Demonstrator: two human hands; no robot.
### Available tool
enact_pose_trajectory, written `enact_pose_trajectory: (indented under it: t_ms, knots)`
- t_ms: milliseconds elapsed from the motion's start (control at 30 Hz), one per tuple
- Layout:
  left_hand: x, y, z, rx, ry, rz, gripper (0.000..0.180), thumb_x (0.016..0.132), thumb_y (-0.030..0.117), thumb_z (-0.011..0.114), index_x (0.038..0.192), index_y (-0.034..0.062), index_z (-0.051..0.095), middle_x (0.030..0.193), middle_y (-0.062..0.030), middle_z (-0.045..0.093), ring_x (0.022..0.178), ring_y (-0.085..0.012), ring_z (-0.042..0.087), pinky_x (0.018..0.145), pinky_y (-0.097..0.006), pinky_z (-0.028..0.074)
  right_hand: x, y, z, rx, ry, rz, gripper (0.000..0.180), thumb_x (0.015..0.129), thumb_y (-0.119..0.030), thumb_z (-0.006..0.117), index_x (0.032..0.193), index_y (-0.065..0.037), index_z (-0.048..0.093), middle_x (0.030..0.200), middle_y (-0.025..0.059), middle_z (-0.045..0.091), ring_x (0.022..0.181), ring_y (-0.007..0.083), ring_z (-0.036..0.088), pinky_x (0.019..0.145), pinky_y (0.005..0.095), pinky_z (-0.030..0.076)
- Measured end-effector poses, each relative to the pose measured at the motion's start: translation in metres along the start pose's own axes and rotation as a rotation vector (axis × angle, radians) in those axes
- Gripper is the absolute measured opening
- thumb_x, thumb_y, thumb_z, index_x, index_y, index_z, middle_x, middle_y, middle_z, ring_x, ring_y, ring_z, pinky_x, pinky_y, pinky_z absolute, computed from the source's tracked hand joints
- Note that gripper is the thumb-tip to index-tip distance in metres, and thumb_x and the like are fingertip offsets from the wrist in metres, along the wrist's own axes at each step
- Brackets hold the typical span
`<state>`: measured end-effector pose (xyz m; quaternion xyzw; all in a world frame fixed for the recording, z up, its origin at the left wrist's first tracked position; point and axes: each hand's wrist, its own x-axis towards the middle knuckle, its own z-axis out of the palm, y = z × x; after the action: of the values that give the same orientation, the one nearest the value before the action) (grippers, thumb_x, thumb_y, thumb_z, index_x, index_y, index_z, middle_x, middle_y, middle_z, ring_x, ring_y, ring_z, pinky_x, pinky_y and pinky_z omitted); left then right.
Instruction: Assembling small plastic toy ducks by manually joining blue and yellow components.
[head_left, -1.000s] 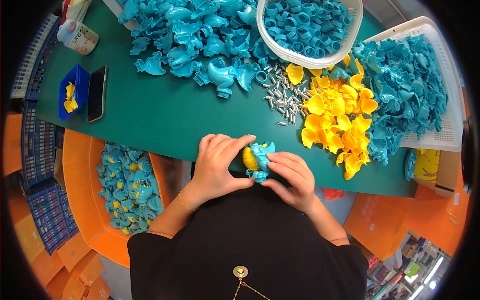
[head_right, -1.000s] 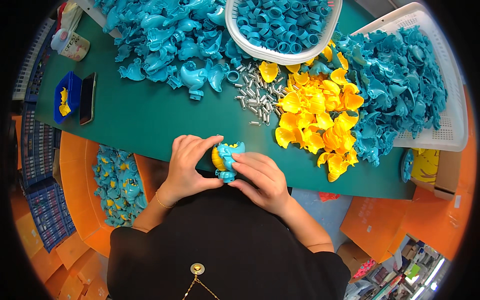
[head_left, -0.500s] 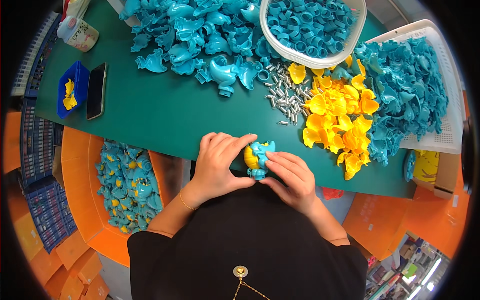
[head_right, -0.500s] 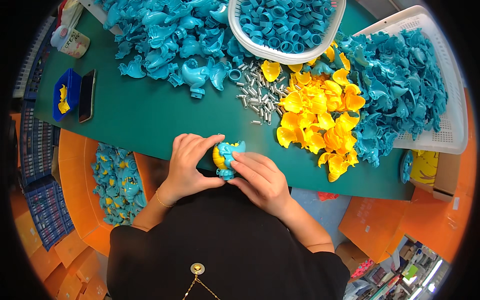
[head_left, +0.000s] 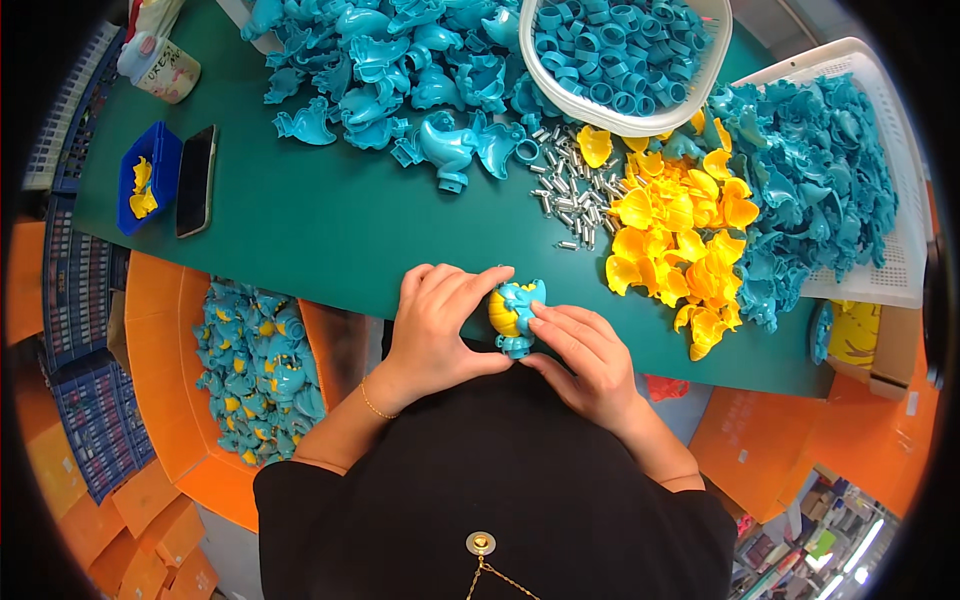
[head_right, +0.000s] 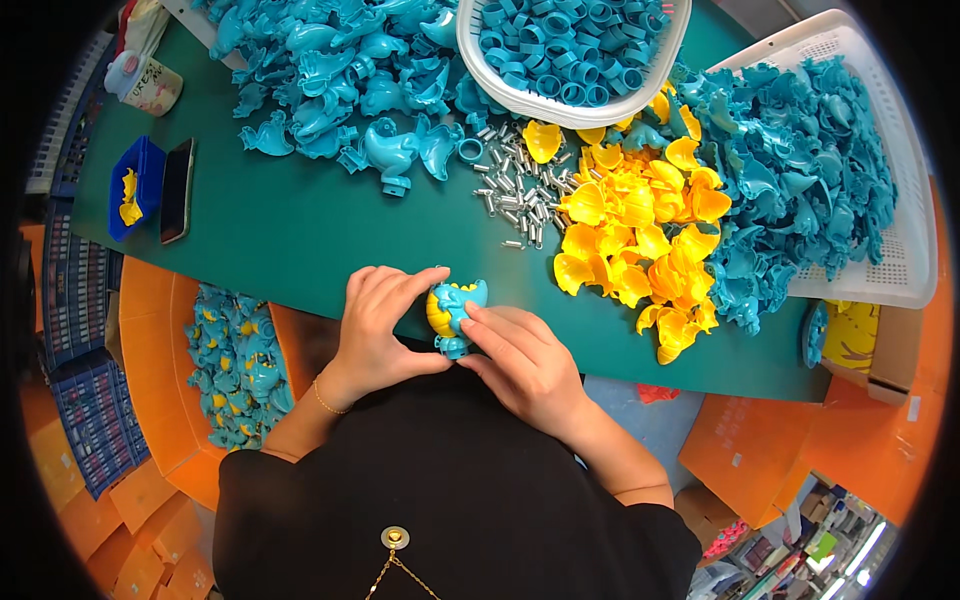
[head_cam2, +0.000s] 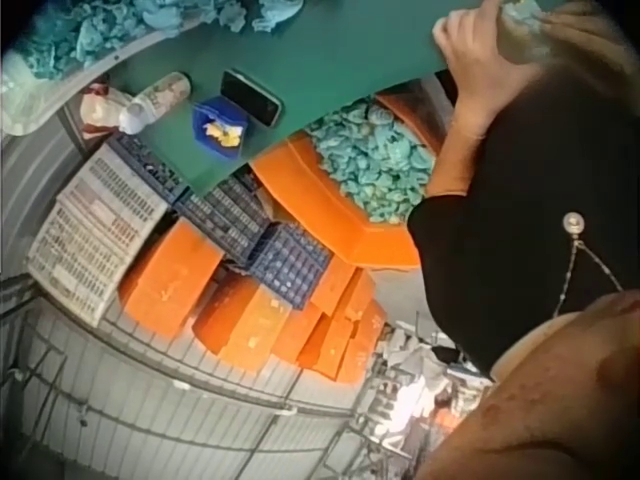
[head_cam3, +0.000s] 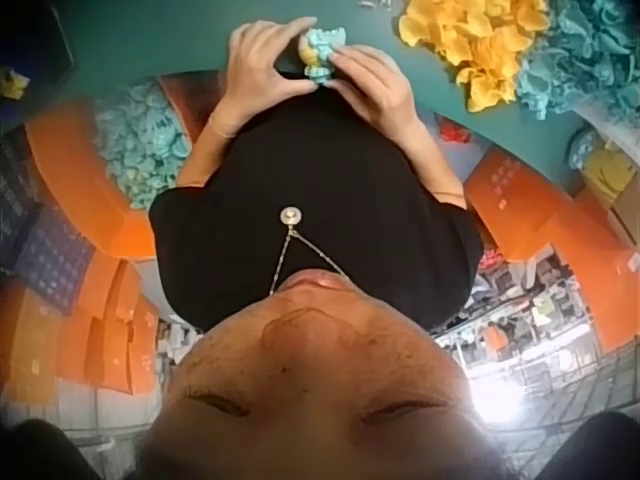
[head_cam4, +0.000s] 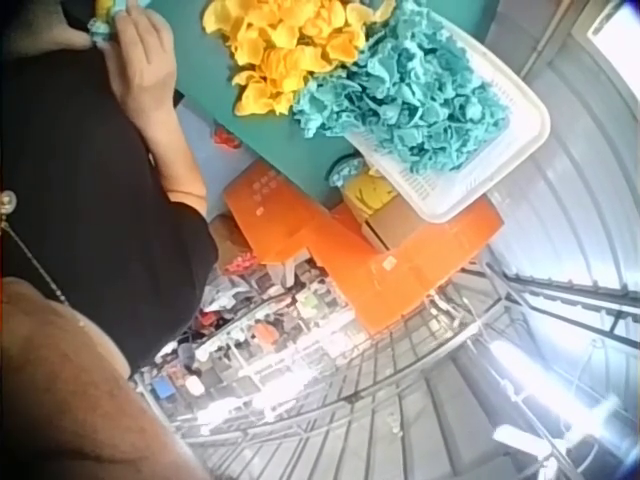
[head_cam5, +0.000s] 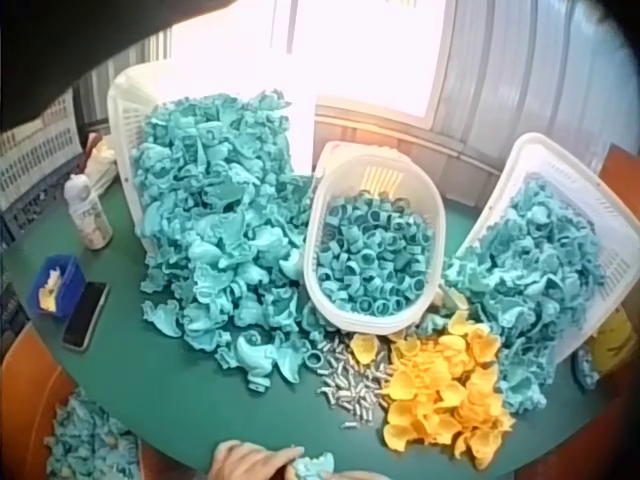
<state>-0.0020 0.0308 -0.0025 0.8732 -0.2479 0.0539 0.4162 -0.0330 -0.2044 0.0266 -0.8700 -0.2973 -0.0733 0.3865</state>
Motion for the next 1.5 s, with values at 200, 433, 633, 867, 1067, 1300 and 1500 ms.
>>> enact_pose_trajectory:
  t_ms: [200,433,633,867,1067,1300,1500]
  knots:
    - [-0.002,0.0,0.005,-0.006,0.037,-0.008,0.088,0.055,0.027,0.093,0.137,0.015,0.064,0.106,-0.0025,0.067,0.104,-0.024,0.062,0.102,-0.043,0.04,0.012,-0.003,-0.002,-0.001,-0.018,-0.019,0.055,0.076,-0.004,0.089,0.127,0.001,0.069,0.131,0.0173,0.072,0.108,0.0361,0.071,0.093,0.0425,0.059]
    - [-0.001,0.004,0.005,-0.026,0.042,-0.012,0.087,0.054,0.024,0.093,0.135,0.0121,0.065,0.108,-0.0022,0.068,0.097,-0.0221,0.063,0.101,-0.042,0.04,0.005,0.003,-0.003,-0.037,-0.055,-0.037,0.056,0.076,-0.003,0.088,0.128,0.001,0.068,0.132,0.0173,0.071,0.108,0.0363,0.07,0.092,0.0428,0.059]
    - [-0.001,0.002,0.004,-0.039,0.033,-0.023,0.084,0.056,0.024,0.092,0.135,0.0121,0.066,0.102,-0.0006,0.067,0.09,-0.0191,0.063,0.1,-0.04,0.04,0.002,0.001,-0.011,-0.046,-0.054,-0.049,0.057,0.076,-0.002,0.087,0.129,0.0,0.068,0.135,0.0159,0.07,0.107,0.0349,0.068,0.092,0.0417,0.057]
    - [-0.001,0.001,0.005,-0.032,0.053,-0.019,0.084,0.056,0.024,0.092,0.134,0.0124,0.066,0.102,-0.0004,0.067,0.09,-0.0193,0.063,0.1,-0.04,0.04,0.0,0.002,-0.008,-0.09,-0.001,-0.064,0.059,0.073,-0.002,0.089,0.128,0.001,0.069,0.133,0.0156,0.071,0.106,0.0344,0.067,0.092,0.0418,0.056]
    - [-0.001,0.002,0.004,-0.043,0.058,-0.019,0.084,0.055,0.023,0.091,0.134,0.0124,0.066,0.102,-0.0007,0.067,0.091,-0.0196,0.063,0.1,-0.04,0.04,0.003,0.002,-0.003,-0.083,-0.047,-0.062,0.057,0.079,-0.001,0.085,0.132,-0.002,0.067,0.137,0.0136,0.069,0.109,0.0327,0.067,0.092,0.0406,0.057]
    - [0.0,-0.001,0.005,-0.042,0.074,-0.011,0.086,0.054,0.024,0.093,0.134,0.0117,0.066,0.103,-0.0024,0.067,0.095,-0.0223,0.064,0.1,-0.042,0.041,0.018,-0.002,-0.011,-0.075,-0.111,-0.048,0.061,0.073,-0.001,0.087,0.131,0.001,0.067,0.135,0.0156,0.07,0.107,0.0354,0.067,0.092,0.0422,0.058]
    - [0.0,-0.002,0.005,-0.046,0.076,-0.009,0.085,0.055,0.025,0.094,0.134,0.0107,0.067,0.106,-0.0049,0.068,0.099,-0.0246,0.064,0.1,-0.042,0.042,0.017,0.003,-0.01,-0.065,-0.149,-0.068,0.059,0.074,0.002,0.086,0.13,0.002,0.067,0.135,0.0165,0.069,0.106,0.0352,0.067,0.091,0.0417,0.058]
